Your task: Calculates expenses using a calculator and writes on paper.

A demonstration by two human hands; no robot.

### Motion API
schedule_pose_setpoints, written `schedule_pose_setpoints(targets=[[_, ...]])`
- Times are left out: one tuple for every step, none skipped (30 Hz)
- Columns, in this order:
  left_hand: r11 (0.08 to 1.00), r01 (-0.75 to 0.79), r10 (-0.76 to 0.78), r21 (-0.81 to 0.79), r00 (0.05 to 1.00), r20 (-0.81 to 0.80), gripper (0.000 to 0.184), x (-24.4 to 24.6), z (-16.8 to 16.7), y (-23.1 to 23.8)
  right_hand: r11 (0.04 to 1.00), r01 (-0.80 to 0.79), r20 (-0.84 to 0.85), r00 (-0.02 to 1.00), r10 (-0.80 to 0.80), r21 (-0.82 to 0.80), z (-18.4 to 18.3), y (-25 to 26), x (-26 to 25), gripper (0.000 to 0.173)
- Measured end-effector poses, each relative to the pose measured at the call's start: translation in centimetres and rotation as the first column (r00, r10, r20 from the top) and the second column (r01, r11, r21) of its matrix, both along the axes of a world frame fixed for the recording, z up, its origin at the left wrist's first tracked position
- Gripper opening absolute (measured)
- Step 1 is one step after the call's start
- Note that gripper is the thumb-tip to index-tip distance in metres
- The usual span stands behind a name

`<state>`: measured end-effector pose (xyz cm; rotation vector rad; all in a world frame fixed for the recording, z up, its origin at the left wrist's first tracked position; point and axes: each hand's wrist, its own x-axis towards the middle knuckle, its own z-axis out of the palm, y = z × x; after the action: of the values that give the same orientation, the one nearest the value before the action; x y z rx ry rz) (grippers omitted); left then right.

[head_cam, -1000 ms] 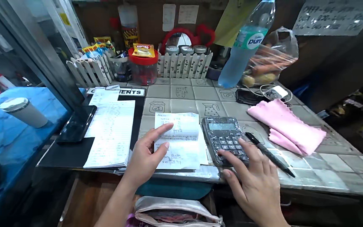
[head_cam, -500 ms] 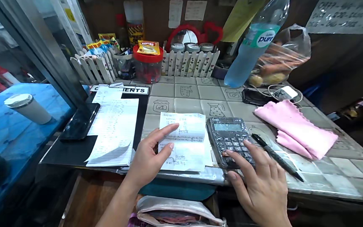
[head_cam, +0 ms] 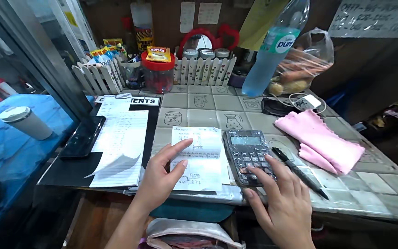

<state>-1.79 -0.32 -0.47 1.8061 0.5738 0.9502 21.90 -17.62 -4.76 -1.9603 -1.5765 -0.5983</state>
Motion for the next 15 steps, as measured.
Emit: schedule_pose_setpoints(targets=[[1.0, 0.0, 0.0, 0.001, 1.0, -0.001, 0.051, 0.0, 0.0, -0.01, 1.0, 0.001, 0.001, 1.0, -0.001, 0.001, 0.0, 0.0, -0.01, 0.054], [1.0, 0.003, -0.003, 0.002, 1.0, -0.002, 0.051, 0.0, 0.01, -0.01, 1.0, 0.003, 0.002, 1.0, -0.003, 0.001, 0.02, -0.01, -0.04, 0.053], [1.0, 0.005, -0.005, 0.0, 1.0, -0.004, 0.051, 0.0, 0.02, -0.01, 1.0, 0.005, 0.005, 1.0, -0.005, 0.001, 0.04, 0.0, -0.07, 0.053], [1.0, 0.003, -0.003, 0.0, 1.0, -0.004, 0.051, 0.02, -0.01, -0.01, 1.0, 0.006, 0.007, 1.0, -0.006, -0.001, 0.06, -0.01, -0.08, 0.052], [1.0, 0.0, 0.0, 0.003, 1.0, -0.007, 0.051, 0.03, -0.02, -0.02, 1.0, 0.004, 0.008, 1.0, -0.004, -0.001, 0.04, -0.02, -0.06, 0.051], [1.0, -0.004, 0.004, 0.006, 1.0, -0.006, 0.051, 0.05, -0.06, -0.02, 1.0, 0.001, 0.005, 1.0, -0.001, 0.002, 0.01, -0.04, -0.05, 0.05], [1.0, -0.004, 0.004, 0.009, 1.0, -0.006, 0.051, 0.06, -0.1, -0.01, 1.0, -0.002, 0.002, 1.0, 0.002, 0.005, -0.01, -0.04, -0.04, 0.05], [1.0, -0.001, 0.001, 0.011, 1.0, -0.009, 0.051, 0.05, -0.09, 0.01, 1.0, -0.004, 0.0, 1.0, 0.004, 0.007, -0.04, -0.05, -0.01, 0.049], [1.0, 0.0, 0.0, 0.012, 1.0, -0.009, 0.051, 0.05, -0.07, 0.02, 1.0, -0.005, -0.002, 1.0, 0.005, 0.008, -0.07, -0.05, 0.02, 0.049], [1.0, -0.001, 0.001, 0.012, 1.0, -0.008, 0.051, 0.07, -0.07, 0.02, 1.0, -0.007, -0.003, 1.0, 0.007, 0.012, -0.07, -0.04, 0.02, 0.05], [1.0, -0.001, 0.001, 0.015, 1.0, -0.011, 0.052, 0.07, -0.08, 0.06, 1.0, -0.005, -0.004, 1.0, 0.005, 0.015, -0.04, -0.02, 0.0, 0.05], [1.0, -0.004, 0.004, 0.016, 1.0, -0.013, 0.052, 0.1, -0.09, 0.09, 1.0, -0.002, -0.006, 1.0, 0.002, 0.019, -0.01, 0.0, -0.03, 0.051], [1.0, -0.01, 0.011, 0.017, 1.0, -0.013, 0.052, 0.17, -0.14, 0.12, 1.0, 0.004, -0.008, 1.0, -0.003, 0.018, 0.01, -0.02, -0.06, 0.051], [1.0, -0.017, 0.018, 0.02, 1.0, -0.013, 0.052, 0.26, -0.19, 0.15, 1.0, 0.009, -0.009, 1.0, -0.009, 0.018, 0.03, -0.02, -0.08, 0.053], [0.999, -0.027, 0.027, 0.026, 0.999, -0.017, 0.052, 0.33, -0.23, 0.17, 1.0, 0.011, -0.013, 1.0, -0.01, 0.02, 0.02, -0.02, -0.06, 0.054]])
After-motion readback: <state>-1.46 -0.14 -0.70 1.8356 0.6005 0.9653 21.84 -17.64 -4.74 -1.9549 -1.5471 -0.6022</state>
